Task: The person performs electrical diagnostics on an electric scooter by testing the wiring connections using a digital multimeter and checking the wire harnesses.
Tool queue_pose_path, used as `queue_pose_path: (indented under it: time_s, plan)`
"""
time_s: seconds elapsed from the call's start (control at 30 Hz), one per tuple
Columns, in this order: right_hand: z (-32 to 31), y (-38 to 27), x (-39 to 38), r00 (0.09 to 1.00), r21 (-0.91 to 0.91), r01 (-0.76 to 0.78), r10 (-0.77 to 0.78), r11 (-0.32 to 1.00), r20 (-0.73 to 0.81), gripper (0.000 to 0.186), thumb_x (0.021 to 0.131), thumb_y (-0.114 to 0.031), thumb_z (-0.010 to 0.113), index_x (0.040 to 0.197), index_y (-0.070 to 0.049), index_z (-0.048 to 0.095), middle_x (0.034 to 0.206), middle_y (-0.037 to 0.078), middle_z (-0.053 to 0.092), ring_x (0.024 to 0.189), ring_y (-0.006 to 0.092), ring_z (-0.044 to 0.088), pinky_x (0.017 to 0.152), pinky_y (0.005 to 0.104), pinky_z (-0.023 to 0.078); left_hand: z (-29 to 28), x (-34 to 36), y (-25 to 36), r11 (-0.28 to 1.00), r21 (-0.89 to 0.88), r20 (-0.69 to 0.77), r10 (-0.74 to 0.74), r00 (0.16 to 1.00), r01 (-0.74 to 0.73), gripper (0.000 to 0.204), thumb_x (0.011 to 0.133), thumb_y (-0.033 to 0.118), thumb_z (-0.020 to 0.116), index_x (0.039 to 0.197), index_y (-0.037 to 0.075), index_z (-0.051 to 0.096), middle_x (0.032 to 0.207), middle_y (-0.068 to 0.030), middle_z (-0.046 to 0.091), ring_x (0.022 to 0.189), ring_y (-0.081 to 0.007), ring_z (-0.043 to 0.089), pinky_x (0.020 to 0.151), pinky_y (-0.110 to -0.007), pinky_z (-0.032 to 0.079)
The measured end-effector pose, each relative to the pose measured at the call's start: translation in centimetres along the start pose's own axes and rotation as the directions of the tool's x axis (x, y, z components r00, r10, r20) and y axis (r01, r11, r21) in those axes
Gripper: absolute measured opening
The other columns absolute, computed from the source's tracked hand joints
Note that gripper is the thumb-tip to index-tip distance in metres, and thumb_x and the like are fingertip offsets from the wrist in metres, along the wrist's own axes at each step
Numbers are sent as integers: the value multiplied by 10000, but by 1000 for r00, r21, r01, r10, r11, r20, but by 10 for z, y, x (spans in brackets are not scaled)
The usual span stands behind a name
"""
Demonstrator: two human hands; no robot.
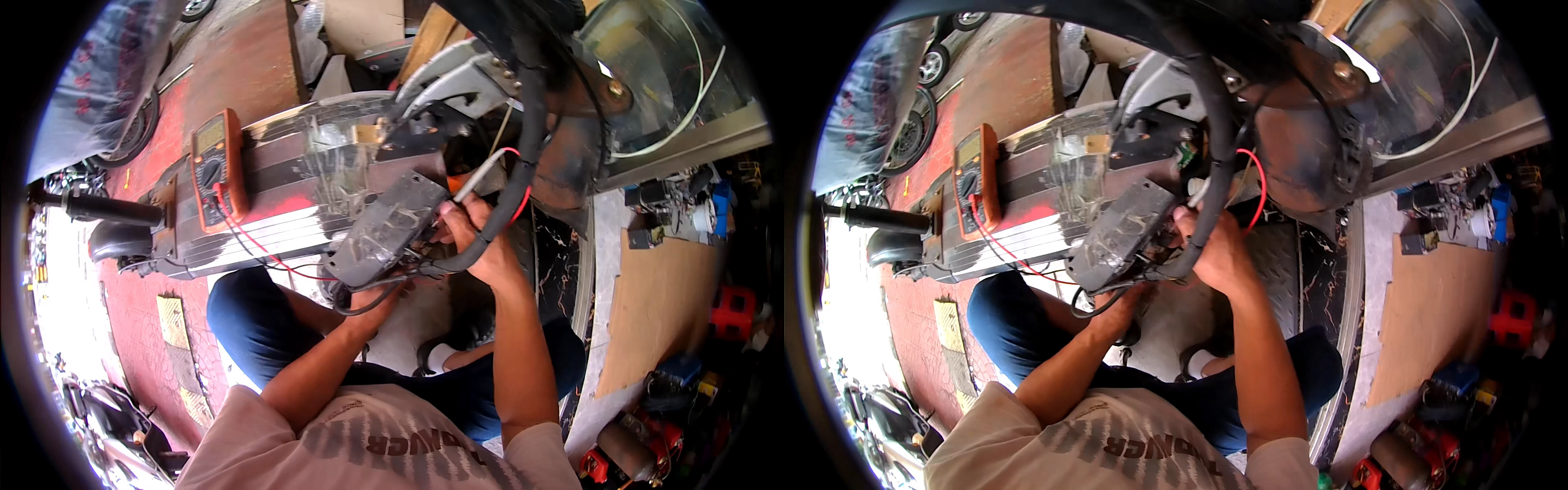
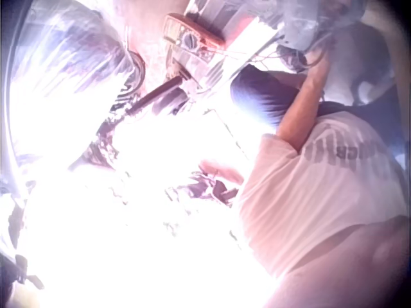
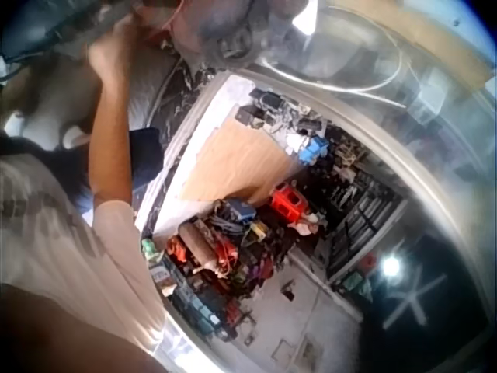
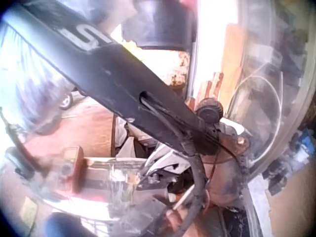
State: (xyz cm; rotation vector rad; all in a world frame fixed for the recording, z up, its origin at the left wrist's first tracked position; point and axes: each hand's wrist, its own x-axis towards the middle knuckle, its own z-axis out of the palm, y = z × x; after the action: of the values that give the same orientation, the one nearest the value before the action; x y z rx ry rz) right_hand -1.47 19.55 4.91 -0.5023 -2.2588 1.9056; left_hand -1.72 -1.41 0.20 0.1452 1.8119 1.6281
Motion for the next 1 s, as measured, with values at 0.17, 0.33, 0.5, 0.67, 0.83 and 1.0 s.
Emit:
queue_pose_path:
  time_s: [0.17, 0.33, 0.5, 0.67, 0.83, 1.0]
  plan:
    - [-2, -12, -6, 1000, 27, -9, 9, 1000, -22, 272, 1036, -199, 563, 1225, -7, 593, 911, 54, 659, 787, 143, 658, 716, 297, 579, -1, -3, 11, 999, 52, 41, 4, 999, -6, 217, 991, 247, 619, 1064, 52, 679, 927, -77, 677, 839, -177, 636, 732, -329, 539]
    - [-6, 8, -5, 997, 99, -46, 51, 994, -50, 267, 1020, -201, 590, 1161, 25, 596, 885, 74, 655, 746, 141, 657, 634, 292, 582, 3, 8, -3, 982, -129, 26, 140, 990, -135, 212, 990, 254, 627, 1069, 73, 704, 739, -29, 664, 591, -109, 600, 500, -268, 457]
    - [-7, 5, -1, 998, 61, -53, 52, 997, 22, 272, 1023, -214, 544, 1209, -27, 608, 902, 37, 611, 776, 139, 633, 654, 314, 590, -3, 2, 13, 987, -132, 83, 99, 992, -87, 252, 988, 263, 630, 1139, 70, 685, 785, -40, 676, 627, -111, 617, 524, -264, 471]
    - [-6, 2, -2, 997, 94, -70, 67, 993, 37, 250, 1019, -196, 535, 1191, -31, 612, 912, 42, 628, 764, 137, 628, 658, 320, 586, -3, 3, 8, 974, -196, 99, 137, 986, -116, 232, 976, 213, 626, 1143, 63, 684, 807, -50, 688, 650, -114, 632, 533, -259, 481]
    - [-5, 13, -4, 998, 138, -24, 33, 990, -61, 273, 1004, -183, 571, 1214, -12, 600, 966, 64, 632, 810, 160, 642, 629, 314, 599, -2, 2, 14, 970, -240, 55, 60, 997, -45, 211, 940, 119, 632, 1132, 49, 681, 840, -61, 693, 672, -127, 643, 555, -275, 509]
    - [-6, 18, -1, 998, 126, -48, 53, 991, -36, 382, 977, -204, 657, 1304, -20, 583, 985, 84, 660, 747, 185, 678, 634, 338, 602, 4, 4, 3, 983, -174, 21, 56, 998, -52, 217, 900, 58, 678, 1116, 41, 667, 897, -70, 673, 691, -165, 641, 585, -308, 538]
